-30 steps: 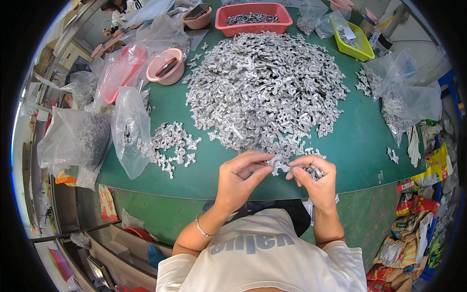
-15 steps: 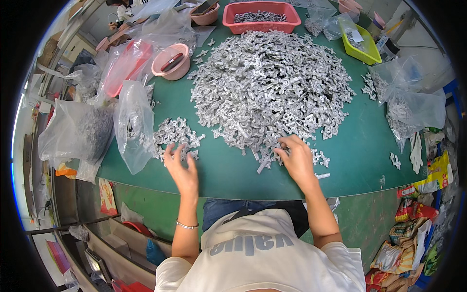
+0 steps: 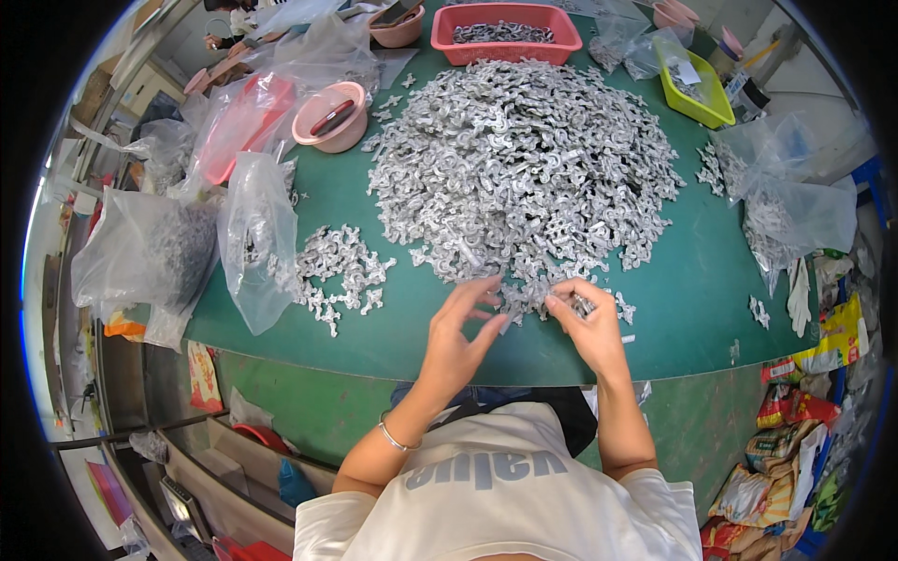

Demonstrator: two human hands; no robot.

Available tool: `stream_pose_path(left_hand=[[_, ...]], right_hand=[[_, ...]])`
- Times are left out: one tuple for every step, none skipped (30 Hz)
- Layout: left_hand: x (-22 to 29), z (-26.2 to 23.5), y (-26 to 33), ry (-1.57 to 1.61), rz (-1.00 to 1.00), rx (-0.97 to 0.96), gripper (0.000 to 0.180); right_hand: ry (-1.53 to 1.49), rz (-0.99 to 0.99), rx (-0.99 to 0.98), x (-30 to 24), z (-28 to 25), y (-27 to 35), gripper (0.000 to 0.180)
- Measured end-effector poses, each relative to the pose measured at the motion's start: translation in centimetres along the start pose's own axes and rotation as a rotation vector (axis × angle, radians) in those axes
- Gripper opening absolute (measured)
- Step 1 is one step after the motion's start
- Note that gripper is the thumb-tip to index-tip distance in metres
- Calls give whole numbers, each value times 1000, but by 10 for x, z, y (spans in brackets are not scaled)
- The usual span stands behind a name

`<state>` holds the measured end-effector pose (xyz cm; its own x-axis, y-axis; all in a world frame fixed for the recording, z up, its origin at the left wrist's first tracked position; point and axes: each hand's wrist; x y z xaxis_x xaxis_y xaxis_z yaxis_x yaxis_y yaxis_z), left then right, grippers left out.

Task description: The person picks up metal components from a large pile on a table and fits them together by hand.

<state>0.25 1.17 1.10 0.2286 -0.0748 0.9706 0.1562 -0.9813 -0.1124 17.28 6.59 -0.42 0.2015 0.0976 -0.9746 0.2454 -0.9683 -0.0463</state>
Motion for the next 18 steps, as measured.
stream_pose_path(left_hand=[[6, 2, -1, 5, 40, -24, 30], [8, 3, -2, 10, 81, -49, 29], [5, 3, 0, 9, 118, -57, 25], [7, 3, 1, 8, 118, -57, 25], [10, 3, 2, 30, 133, -42, 23], [15, 3, 2, 52, 147, -26, 21], [19, 3, 3, 52, 148, -28, 21], [23, 3, 5, 225, 36, -41, 19], [26, 2, 6, 399, -76, -55, 17], [27, 1, 6, 397, -76, -55, 17], [29, 0, 7, 450, -128, -73, 15], [30, -2, 8, 503, -180, -92, 14], [31, -2, 8, 501, -181, -92, 14], [33, -1, 9, 516, -203, -81, 10], [34, 0, 10, 530, -226, -70, 9], [35, 0, 10, 531, -226, -71, 9], [36, 0, 11, 559, -248, -98, 9], [37, 1, 12, 587, -271, -124, 10]], right_hand=[[-140, 113, -61, -8, -3, 3, 6], [-280, 226, -122, -14, -5, 6, 7], [-281, 226, -121, -18, -6, 9, 7], [-312, 239, -141, -21, -7, 11, 6], [-343, 252, -158, -24, -9, 13, 6], [-343, 252, -156, -29, -9, 14, 6], [-364, 174, -99, -35, -8, 15, 6], [-386, 96, -43, -39, -7, 15, 5], [-387, 96, -43, -40, -8, 17, 5], [-317, 40, -41, -41, -9, 18, 6], [-247, -15, -39, -42, -10, 19, 7], [-248, -15, -40, -44, -11, 20, 7], [-290, 7, -63, -47, -12, 21, 7], [-330, 28, -85, -49, -13, 22, 8], [-330, 28, -84, -48, -13, 24, 8], [-356, 36, -58, -46, -13, 24, 8], [-382, 43, -33, -46, -13, 25, 8], [-382, 44, -32, -46, -13, 26, 8]])
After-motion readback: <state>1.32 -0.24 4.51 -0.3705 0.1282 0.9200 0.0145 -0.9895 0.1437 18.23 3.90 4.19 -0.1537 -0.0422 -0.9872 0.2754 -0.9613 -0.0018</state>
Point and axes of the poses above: each hand's wrist, its own y-axis away from the middle knuckle, its own z-axis out of the palm, x = y × z, and after that the axes turned 1 degree about -x, right-handed
